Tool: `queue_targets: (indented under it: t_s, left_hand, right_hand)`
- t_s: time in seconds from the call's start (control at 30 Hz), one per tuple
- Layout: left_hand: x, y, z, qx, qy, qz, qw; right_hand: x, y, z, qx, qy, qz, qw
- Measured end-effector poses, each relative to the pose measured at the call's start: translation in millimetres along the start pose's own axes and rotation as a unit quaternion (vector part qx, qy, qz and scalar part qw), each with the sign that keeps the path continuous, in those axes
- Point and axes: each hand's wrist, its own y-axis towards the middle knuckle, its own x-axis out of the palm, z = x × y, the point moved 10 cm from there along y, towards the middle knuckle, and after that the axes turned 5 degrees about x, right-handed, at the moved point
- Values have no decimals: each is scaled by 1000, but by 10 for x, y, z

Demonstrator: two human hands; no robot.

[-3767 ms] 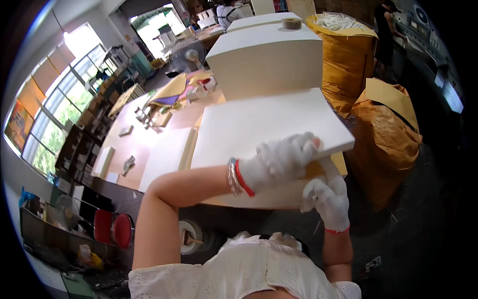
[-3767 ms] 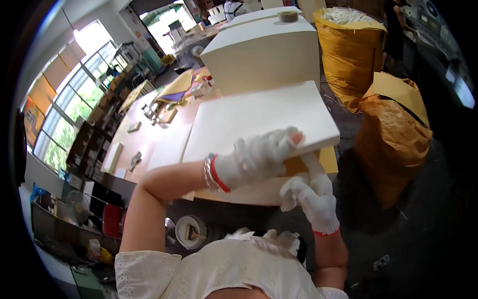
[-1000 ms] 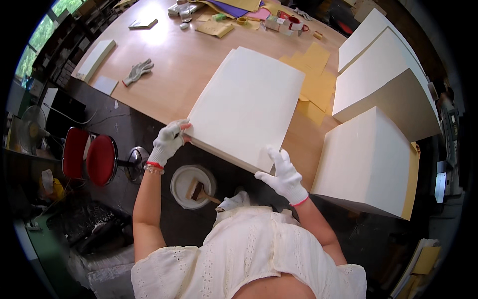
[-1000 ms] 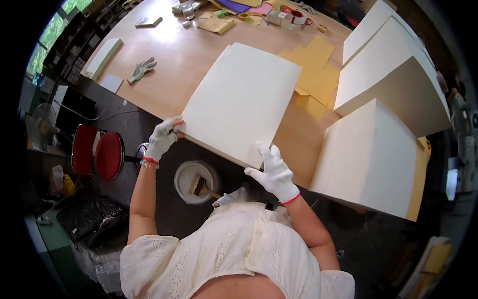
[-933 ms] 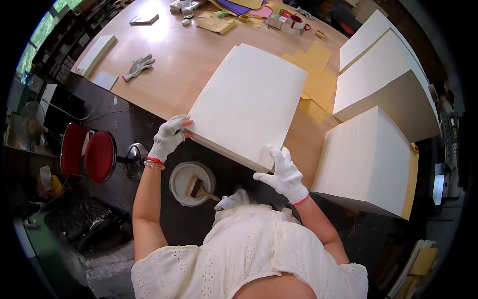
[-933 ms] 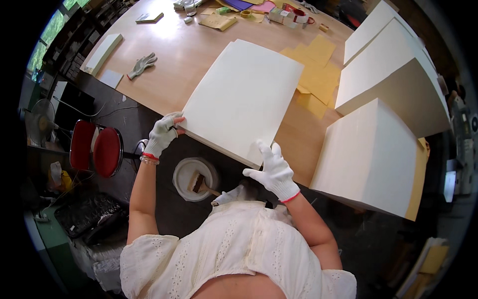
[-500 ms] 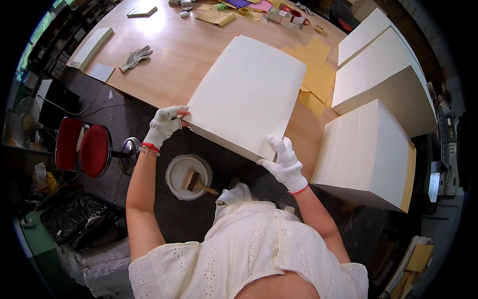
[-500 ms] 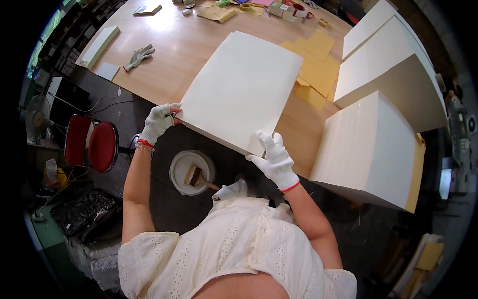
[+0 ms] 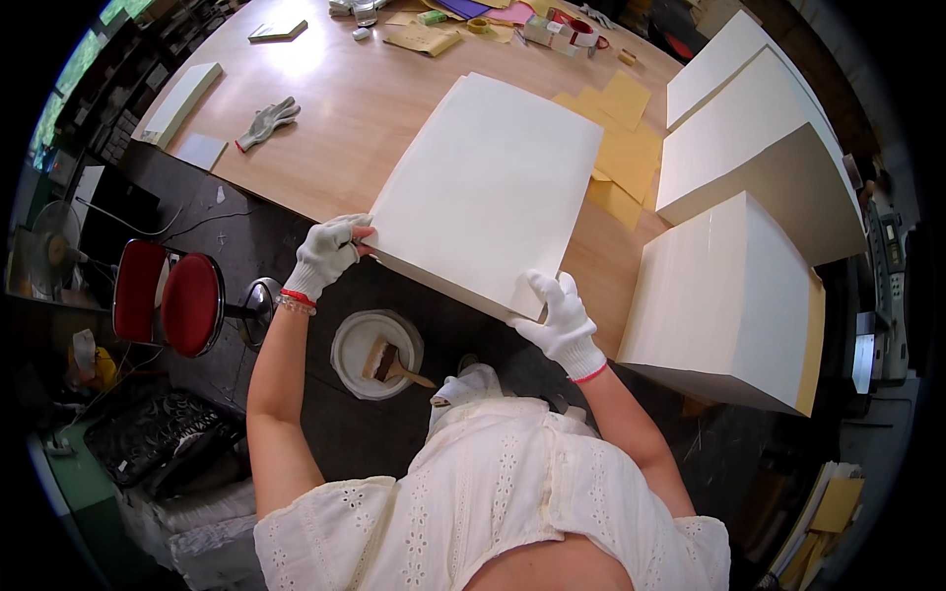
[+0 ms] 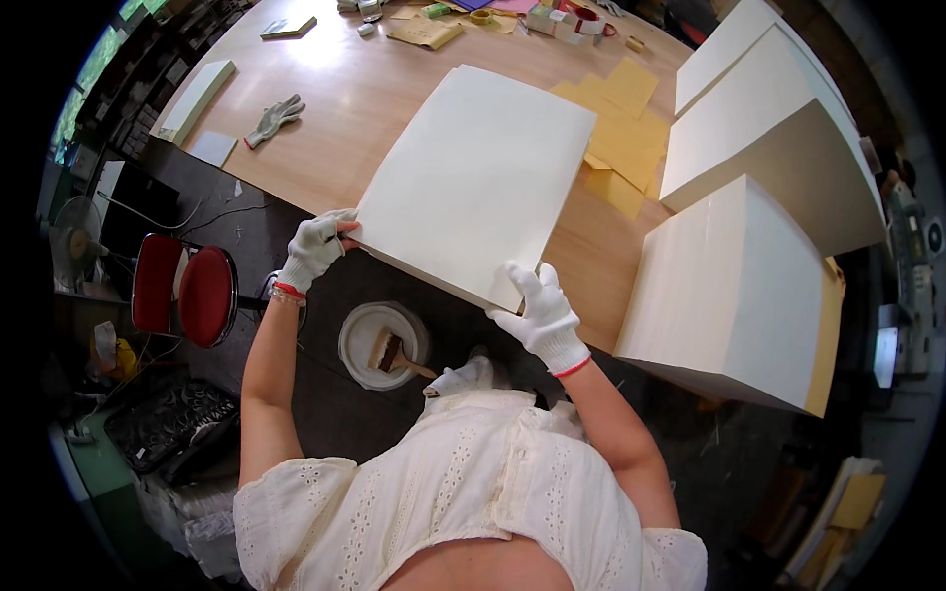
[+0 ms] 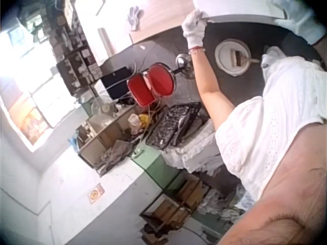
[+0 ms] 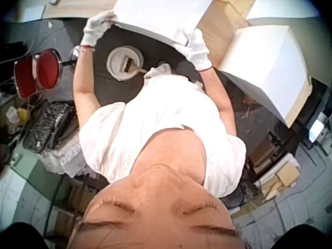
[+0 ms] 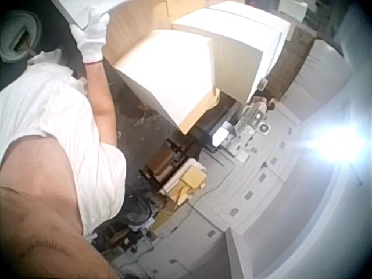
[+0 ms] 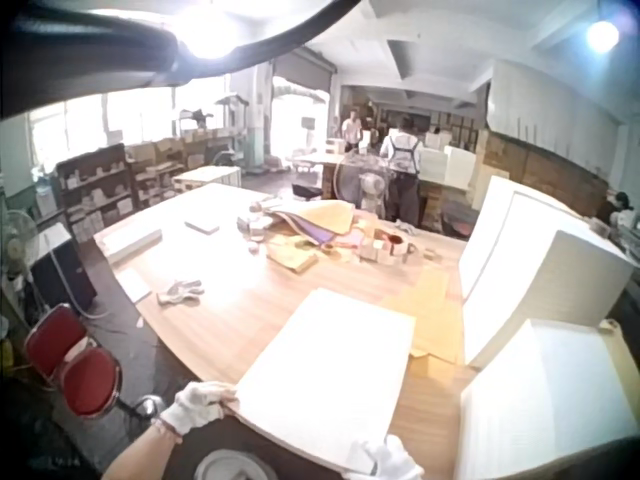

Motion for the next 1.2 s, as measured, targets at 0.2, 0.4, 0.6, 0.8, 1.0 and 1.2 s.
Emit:
queue_targets:
  t_s: [0.2, 0.4, 0.6, 0.8, 1.0, 1.2]
  left_hand:
    - [32, -98, -180, -71, -64, -10, 995]
    - [279, -279, -682, -332, -338, 101, 875]
    - [558, -143, -404, -382, -342, -33, 858]
    - [621, -112, -490, -374, -365, -35, 852]
    - [-409, 303, -852, -140, -288, 255, 912]
    - [1317, 1989, 3344, 112, -234, -94, 961]
  right_hand:
    - [106, -19, 120, 54, 18, -72, 996]
    - [177, -55, 887, 376, 348, 38, 858]
    - [489, -155, 632, 434, 282, -19, 855]
    - [869, -166, 827, 287, 596, 18, 750]
    - [52, -592, 771, 330, 504, -91, 793]
    - [-1070, -1835, 1150, 333, 462, -155, 807]
